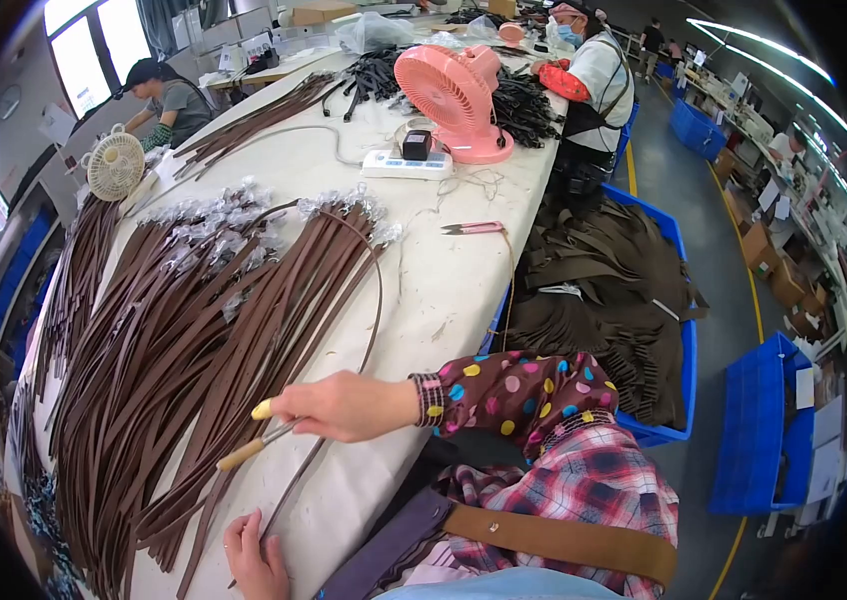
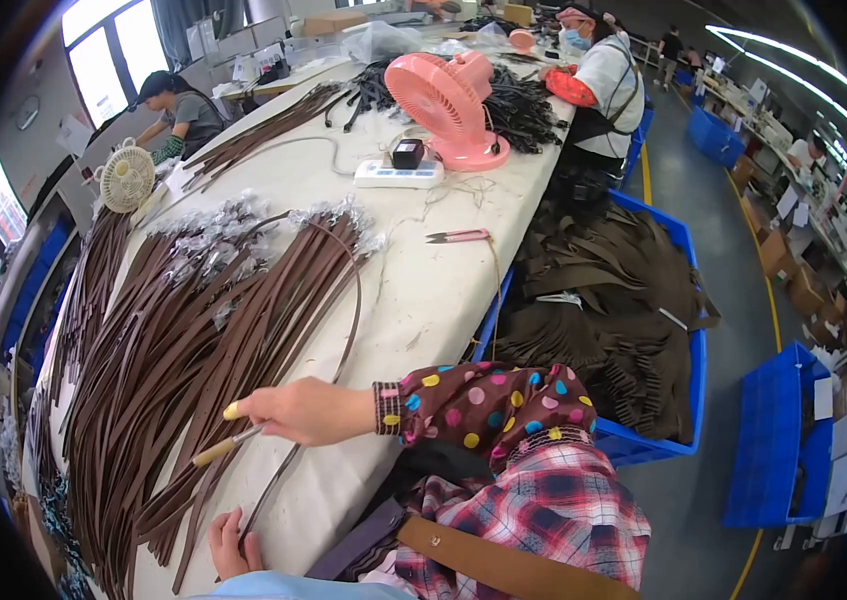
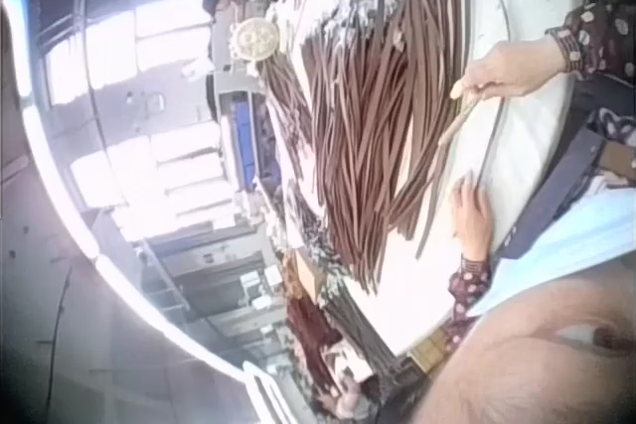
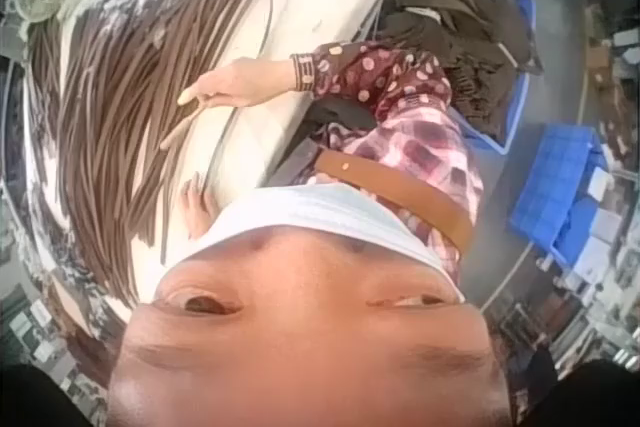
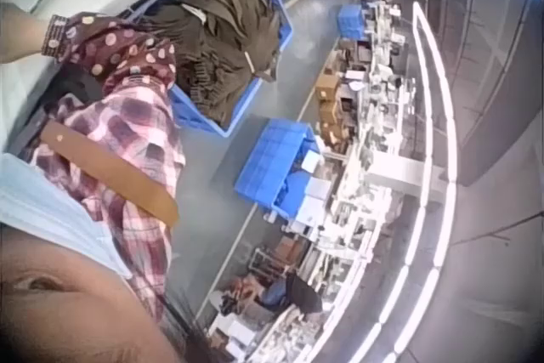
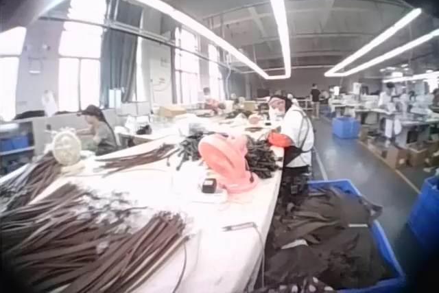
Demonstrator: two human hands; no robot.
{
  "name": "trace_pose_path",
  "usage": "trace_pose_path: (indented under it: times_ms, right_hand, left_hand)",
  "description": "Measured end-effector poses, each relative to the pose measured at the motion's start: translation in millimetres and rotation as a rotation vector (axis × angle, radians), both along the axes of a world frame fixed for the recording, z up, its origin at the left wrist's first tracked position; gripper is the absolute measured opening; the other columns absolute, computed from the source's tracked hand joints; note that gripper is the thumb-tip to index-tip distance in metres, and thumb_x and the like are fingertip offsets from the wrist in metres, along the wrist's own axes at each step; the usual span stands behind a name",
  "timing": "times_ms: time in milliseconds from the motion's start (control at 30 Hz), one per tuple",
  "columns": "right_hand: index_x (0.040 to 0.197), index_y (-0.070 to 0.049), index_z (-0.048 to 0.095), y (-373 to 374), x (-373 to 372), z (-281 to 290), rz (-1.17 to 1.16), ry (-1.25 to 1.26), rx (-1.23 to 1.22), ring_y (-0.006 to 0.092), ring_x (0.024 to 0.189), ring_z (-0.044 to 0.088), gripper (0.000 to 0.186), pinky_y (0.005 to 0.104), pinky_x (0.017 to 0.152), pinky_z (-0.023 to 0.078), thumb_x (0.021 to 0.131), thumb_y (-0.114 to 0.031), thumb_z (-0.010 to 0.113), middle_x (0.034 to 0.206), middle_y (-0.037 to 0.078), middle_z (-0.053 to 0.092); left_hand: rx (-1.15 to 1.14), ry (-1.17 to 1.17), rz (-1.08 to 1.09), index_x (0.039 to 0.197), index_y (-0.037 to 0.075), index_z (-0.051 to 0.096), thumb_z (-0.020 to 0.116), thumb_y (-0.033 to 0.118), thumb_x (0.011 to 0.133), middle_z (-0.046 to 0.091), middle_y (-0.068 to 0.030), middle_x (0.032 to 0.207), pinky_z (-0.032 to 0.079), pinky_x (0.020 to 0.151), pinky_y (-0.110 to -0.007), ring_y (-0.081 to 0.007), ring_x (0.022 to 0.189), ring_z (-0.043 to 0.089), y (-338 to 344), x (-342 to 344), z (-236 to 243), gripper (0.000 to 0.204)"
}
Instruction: Marking and tooling leather straps at a workshop table.
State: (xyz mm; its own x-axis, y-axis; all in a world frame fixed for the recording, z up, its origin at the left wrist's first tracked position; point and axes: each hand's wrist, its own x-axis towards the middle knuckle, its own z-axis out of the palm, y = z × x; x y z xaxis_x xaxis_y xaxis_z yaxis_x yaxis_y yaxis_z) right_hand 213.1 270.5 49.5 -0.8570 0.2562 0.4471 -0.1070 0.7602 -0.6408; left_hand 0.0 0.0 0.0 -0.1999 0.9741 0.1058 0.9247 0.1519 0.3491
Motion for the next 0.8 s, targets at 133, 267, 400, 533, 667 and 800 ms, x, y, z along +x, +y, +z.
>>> trace_pose_path:
  times_ms: [133, 267, 400, 533, 667, 800]
  right_hand:
    - [0.129, -0.007, 0.046, -27.9, -24.7, -10.9, 0.191, 0.073, -0.216, 0.0294, 0.083, 0.062, 0.042, 0.0396, 0.072, 0.048, 0.089, -0.007, 0.058, 0.093, 0.01, 0.06]
    - [0.125, -0.005, 0.044, -40.0, -46.3, -9.4, 0.304, 0.008, -0.305, 0.0289, 0.082, 0.06, 0.038, 0.0391, 0.069, 0.048, 0.089, -0.008, 0.058, 0.096, 0.008, 0.057]
    - [0.121, -0.005, 0.044, -43.8, -52.1, -13.0, 0.347, 0.011, -0.336, 0.0301, 0.076, 0.06, 0.035, 0.0402, 0.067, 0.046, 0.09, -0.011, 0.059, 0.088, 0.008, 0.058]
    - [0.107, -0.004, 0.052, -44.5, -50.2, -14.7, 0.284, -0.106, -0.213, 0.0339, 0.073, 0.06, 0.022, 0.0428, 0.065, 0.046, 0.093, -0.021, 0.054, 0.076, 0.014, 0.059]
    - [0.091, -0.002, 0.055, -55.3, -51.7, -13.3, 0.204, -0.113, -0.06, 0.0391, 0.07, 0.059, 0.026, 0.0479, 0.063, 0.045, 0.095, -0.028, 0.051, 0.071, 0.018, 0.059]
    - [0.09, -0.006, 0.051, -59.8, -54.3, -17.7, 0.192, -0.102, 0.03, 0.0393, 0.066, 0.059, 0.022, 0.0477, 0.059, 0.047, 0.095, -0.027, 0.05, 0.072, 0.015, 0.06]
  left_hand:
    - [0.166, -0.442, 0.103, 0.14, 0.005, 0.038, 0.049, 0.035, 0.094, 0.051, -0.011, 0.126, 0.042, 0.087, -0.034, -0.0209, 0.107, 0.05, 29.0, 20.5, 24.7, 0.056]
    - [0.545, -1.102, 0.39, 0.127, 0.007, 0.052, 0.042, 0.038, 0.099, 0.053, -0.0057, 0.117, 0.04, 0.085, -0.029, -0.0142, 0.1, 0.05, 64.8, 50.1, 59.8, 0.043]
    - [0.525, -1.138, 0.43, 0.109, 0.011, 0.056, 0.042, 0.044, 0.099, 0.052, -0.0002, 0.104, 0.036, 0.086, -0.027, -0.0099, 0.099, 0.047, 66.0, 37.4, 57.5, 0.038]
    - [0.641, -1.263, 0.293, 0.109, 0.012, 0.056, 0.041, 0.047, 0.099, 0.054, 0.0, 0.108, 0.037, 0.086, -0.03, -0.0105, 0.099, 0.049, 60.5, 20.7, 39.0, 0.039]
    - [0.638, -1.472, 0.16, 0.112, 0.015, 0.054, 0.038, 0.05, 0.099, 0.056, -0.0018, 0.121, 0.037, 0.087, -0.031, -0.0117, 0.103, 0.05, 53.7, 8.9, 25.8, 0.041]
    - [0.576, -1.478, 0.265, 0.115, 0.013, 0.053, 0.032, 0.047, 0.101, 0.055, -0.0095, 0.127, 0.039, 0.092, -0.034, -0.0173, 0.107, 0.051, 46.8, 27.1, 35.3, 0.042]
